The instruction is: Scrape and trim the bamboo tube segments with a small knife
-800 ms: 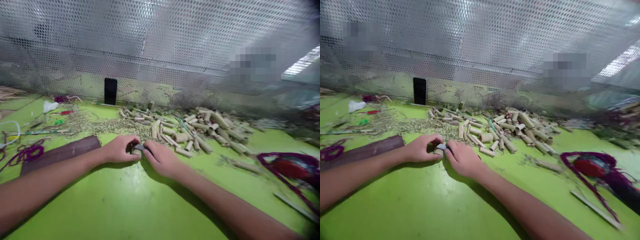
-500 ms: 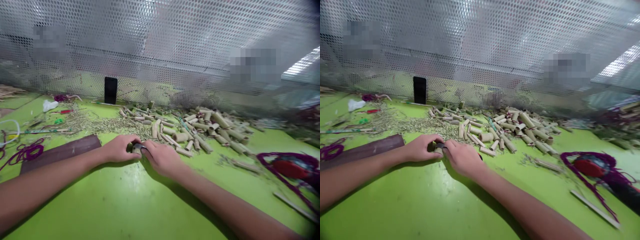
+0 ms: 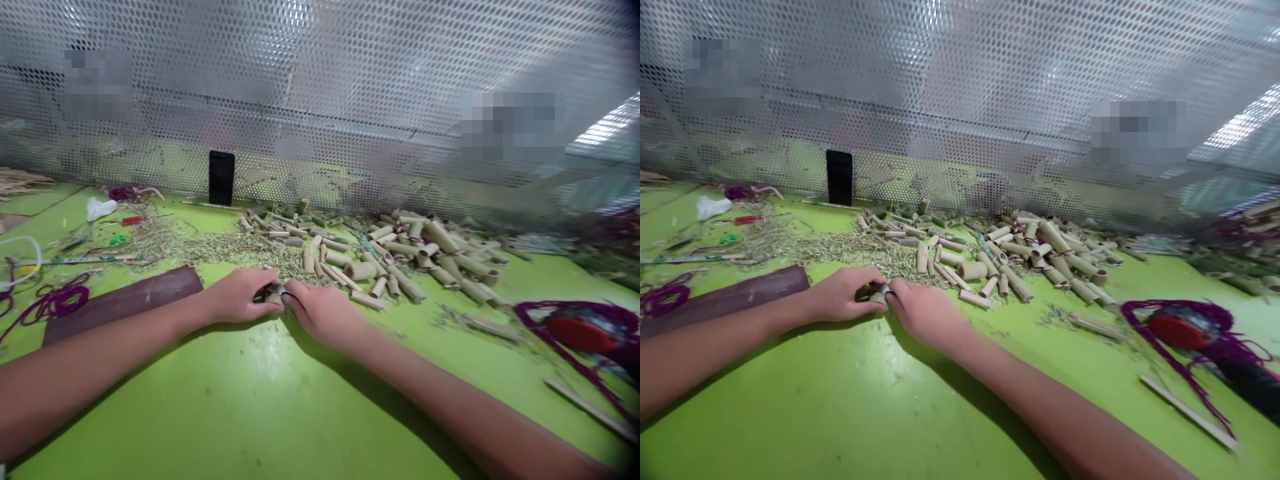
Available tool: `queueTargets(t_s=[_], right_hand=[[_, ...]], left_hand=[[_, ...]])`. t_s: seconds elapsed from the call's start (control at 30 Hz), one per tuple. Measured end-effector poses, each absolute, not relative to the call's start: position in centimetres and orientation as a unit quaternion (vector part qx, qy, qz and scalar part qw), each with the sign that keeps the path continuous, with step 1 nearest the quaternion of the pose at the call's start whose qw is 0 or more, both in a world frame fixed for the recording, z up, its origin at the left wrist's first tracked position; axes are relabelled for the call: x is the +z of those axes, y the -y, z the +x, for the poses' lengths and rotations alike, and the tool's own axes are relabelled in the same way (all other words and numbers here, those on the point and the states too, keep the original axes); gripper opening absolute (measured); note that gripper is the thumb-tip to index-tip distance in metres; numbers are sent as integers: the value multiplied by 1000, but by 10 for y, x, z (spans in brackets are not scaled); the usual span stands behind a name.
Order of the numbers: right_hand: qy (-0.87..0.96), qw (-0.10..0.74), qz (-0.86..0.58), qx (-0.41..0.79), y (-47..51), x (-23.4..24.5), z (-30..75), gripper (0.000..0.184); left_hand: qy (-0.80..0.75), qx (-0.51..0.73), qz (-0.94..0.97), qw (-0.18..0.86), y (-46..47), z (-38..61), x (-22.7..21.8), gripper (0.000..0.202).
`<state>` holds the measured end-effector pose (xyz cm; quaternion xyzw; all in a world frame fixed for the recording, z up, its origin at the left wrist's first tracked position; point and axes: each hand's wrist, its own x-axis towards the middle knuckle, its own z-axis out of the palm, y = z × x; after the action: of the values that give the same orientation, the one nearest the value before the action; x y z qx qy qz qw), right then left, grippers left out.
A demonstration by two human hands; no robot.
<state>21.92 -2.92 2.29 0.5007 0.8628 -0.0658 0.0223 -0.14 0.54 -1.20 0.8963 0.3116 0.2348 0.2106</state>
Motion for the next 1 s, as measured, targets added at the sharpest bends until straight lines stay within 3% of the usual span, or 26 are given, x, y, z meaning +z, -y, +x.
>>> queueTargets(t_s=[0.4, 1.0], right_hand=[[-868, -6, 474, -149, 29, 29, 229, 24], [-862, -12, 502, -66, 34, 22, 217, 36]], left_hand=[[-258, 240, 910, 219, -9, -1, -13, 41], [-322, 234, 876, 272, -4, 3, -8, 43]])
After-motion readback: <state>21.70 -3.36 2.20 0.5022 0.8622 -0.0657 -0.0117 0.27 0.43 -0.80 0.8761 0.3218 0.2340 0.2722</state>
